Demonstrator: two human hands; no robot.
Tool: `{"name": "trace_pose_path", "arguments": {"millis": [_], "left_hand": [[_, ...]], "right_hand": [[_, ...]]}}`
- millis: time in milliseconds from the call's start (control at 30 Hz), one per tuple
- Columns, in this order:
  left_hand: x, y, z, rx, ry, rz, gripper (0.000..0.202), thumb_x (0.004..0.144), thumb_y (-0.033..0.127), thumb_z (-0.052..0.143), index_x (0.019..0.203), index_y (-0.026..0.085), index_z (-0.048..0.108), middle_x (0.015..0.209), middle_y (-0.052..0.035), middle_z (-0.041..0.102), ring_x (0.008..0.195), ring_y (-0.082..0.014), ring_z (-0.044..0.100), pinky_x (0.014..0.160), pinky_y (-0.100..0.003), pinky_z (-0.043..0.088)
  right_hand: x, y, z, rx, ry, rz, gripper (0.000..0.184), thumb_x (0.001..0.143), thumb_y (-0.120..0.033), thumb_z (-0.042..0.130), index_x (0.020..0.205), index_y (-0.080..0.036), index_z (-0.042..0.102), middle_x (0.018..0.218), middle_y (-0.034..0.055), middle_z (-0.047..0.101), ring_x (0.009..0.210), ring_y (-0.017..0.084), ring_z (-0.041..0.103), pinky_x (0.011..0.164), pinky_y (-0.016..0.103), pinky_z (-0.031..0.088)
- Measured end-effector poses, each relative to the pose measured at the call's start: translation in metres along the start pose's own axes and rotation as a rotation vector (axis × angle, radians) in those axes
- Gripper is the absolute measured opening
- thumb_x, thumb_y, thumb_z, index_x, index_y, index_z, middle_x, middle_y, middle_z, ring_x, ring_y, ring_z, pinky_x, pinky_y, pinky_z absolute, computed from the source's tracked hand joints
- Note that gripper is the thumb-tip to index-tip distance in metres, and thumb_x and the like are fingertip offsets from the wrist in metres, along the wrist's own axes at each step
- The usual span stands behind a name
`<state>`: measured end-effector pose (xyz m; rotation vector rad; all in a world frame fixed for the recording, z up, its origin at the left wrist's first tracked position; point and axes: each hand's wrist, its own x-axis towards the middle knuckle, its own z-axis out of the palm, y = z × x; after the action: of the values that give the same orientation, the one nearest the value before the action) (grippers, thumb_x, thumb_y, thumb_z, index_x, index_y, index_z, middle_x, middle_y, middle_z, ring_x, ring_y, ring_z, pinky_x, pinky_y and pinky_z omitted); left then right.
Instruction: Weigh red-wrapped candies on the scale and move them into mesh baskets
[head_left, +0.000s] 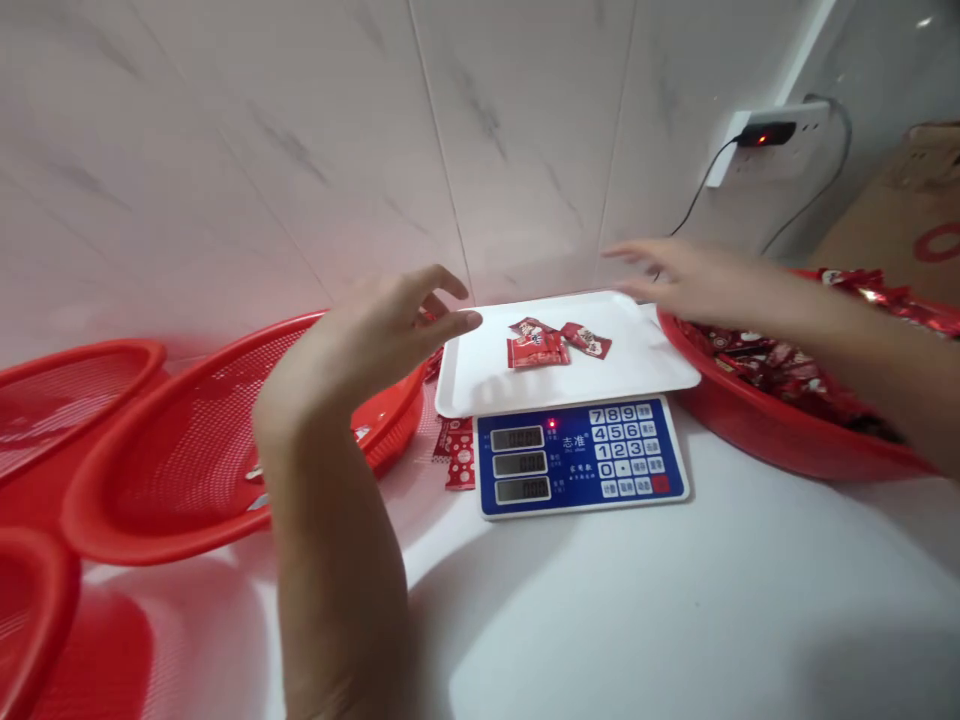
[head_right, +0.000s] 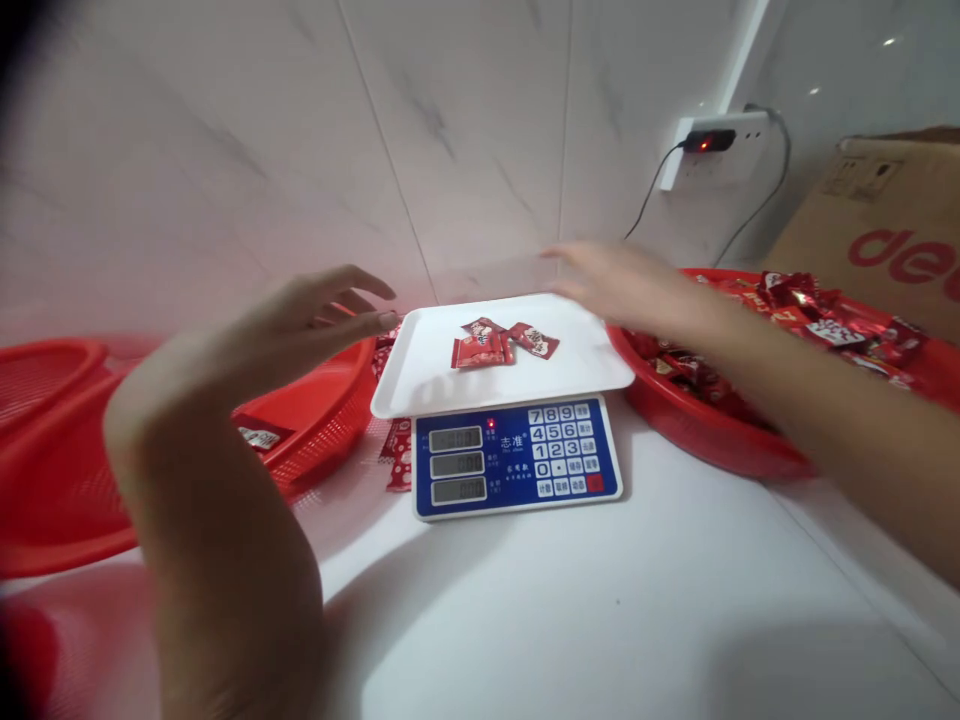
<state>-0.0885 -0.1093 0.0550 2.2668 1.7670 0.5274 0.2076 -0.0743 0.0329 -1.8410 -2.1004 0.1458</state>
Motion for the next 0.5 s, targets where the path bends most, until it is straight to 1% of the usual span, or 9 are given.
{"name": "trace_pose_path", "arguments": {"millis": [67,100,167,233,267,300,367,433,500], "left_hand": [[-0.002,0.002,0.000,0.019,0.007,-0.004,0.025,0.099,0.045,0.058,0.118,0.030,0.065,0.102,0.0002,0.075,0.085,-0.0206,0.071,0.068,-0.032,0.051],[-0.002,0.002,0.001,0.024,0.011,-0.007,0.026,0.099,0.045,0.057,0.118,0.030,0.064,0.103,-0.0001,0.075,0.084,-0.0205,0.070,0.068,-0.031,0.051],[-0.003,0.002,0.000,0.020,0.010,-0.001,0.027,0.099,0.047,0.056,0.119,0.031,0.064,0.104,-0.0003,0.075,0.086,-0.0205,0.070,0.069,-0.031,0.051],[-0.004,0.000,0.000,0.026,0.008,-0.009,0.028,0.099,0.050,0.056,0.120,0.032,0.064,0.107,-0.0001,0.075,0.089,-0.0205,0.070,0.071,-0.032,0.051],[-0.004,-0.001,0.000,0.030,0.006,-0.015,0.030,0.099,0.051,0.055,0.121,0.033,0.064,0.108,0.0000,0.075,0.090,-0.0205,0.070,0.072,-0.032,0.051],[-0.004,-0.001,-0.001,0.032,0.001,-0.023,0.031,0.099,0.052,0.055,0.122,0.033,0.063,0.108,0.0001,0.075,0.091,-0.0205,0.070,0.072,-0.032,0.051],[-0.005,-0.003,-0.001,0.026,-0.004,-0.035,0.032,0.099,0.054,0.055,0.122,0.034,0.063,0.108,0.0005,0.075,0.091,-0.0202,0.070,0.072,-0.031,0.051],[-0.005,-0.003,-0.002,0.016,-0.005,-0.040,0.031,0.098,0.054,0.056,0.121,0.034,0.064,0.107,0.0007,0.075,0.091,-0.0198,0.071,0.072,-0.031,0.051],[-0.006,-0.002,-0.002,0.017,0.000,-0.047,0.031,0.099,0.053,0.056,0.121,0.033,0.064,0.107,-0.0001,0.075,0.091,-0.0204,0.071,0.073,-0.032,0.051]], "right_hand": [[-0.014,0.043,-0.019,-0.142,0.004,0.124,0.060,0.100,-0.036,0.060,0.156,-0.019,0.048,0.151,0.0186,0.054,0.137,0.031,0.053,0.111,0.042,0.039],[-0.021,0.065,-0.022,-0.230,0.006,0.195,0.071,0.096,-0.037,0.067,0.158,-0.014,0.043,0.157,0.0235,0.046,0.144,0.034,0.046,0.114,0.042,0.036],[-0.035,0.102,-0.019,-0.323,-0.123,0.354,0.099,0.087,-0.037,0.078,0.166,-0.010,0.023,0.165,0.0300,0.025,0.152,0.038,0.033,0.115,0.042,0.035],[-0.047,0.125,-0.007,-0.359,-0.234,0.405,0.103,0.088,-0.038,0.076,0.168,-0.013,0.017,0.168,0.0317,0.012,0.155,0.040,0.026,0.115,0.043,0.034],[-0.051,0.130,-0.002,-0.374,-0.265,0.409,0.101,0.089,-0.040,0.075,0.168,-0.016,0.017,0.168,0.0318,0.010,0.154,0.041,0.027,0.114,0.044,0.035],[-0.054,0.132,0.003,-0.392,-0.279,0.403,0.098,0.090,-0.041,0.074,0.168,-0.019,0.019,0.167,0.0320,0.013,0.153,0.041,0.030,0.113,0.044,0.035],[-0.055,0.131,0.006,-0.438,-0.288,0.385,0.095,0.089,-0.042,0.075,0.166,-0.021,0.024,0.159,0.0337,0.029,0.147,0.039,0.042,0.108,0.041,0.039],[-0.053,0.126,0.003,-0.492,-0.297,0.360,0.090,0.089,-0.041,0.075,0.164,-0.019,0.029,0.144,0.0329,0.046,0.133,0.035,0.056,0.102,0.038,0.042],[-0.049,0.122,-0.003,-0.530,-0.300,0.317,0.078,0.092,-0.037,0.072,0.159,-0.014,0.039,0.132,0.0309,0.056,0.120,0.033,0.062,0.097,0.037,0.044]]}}
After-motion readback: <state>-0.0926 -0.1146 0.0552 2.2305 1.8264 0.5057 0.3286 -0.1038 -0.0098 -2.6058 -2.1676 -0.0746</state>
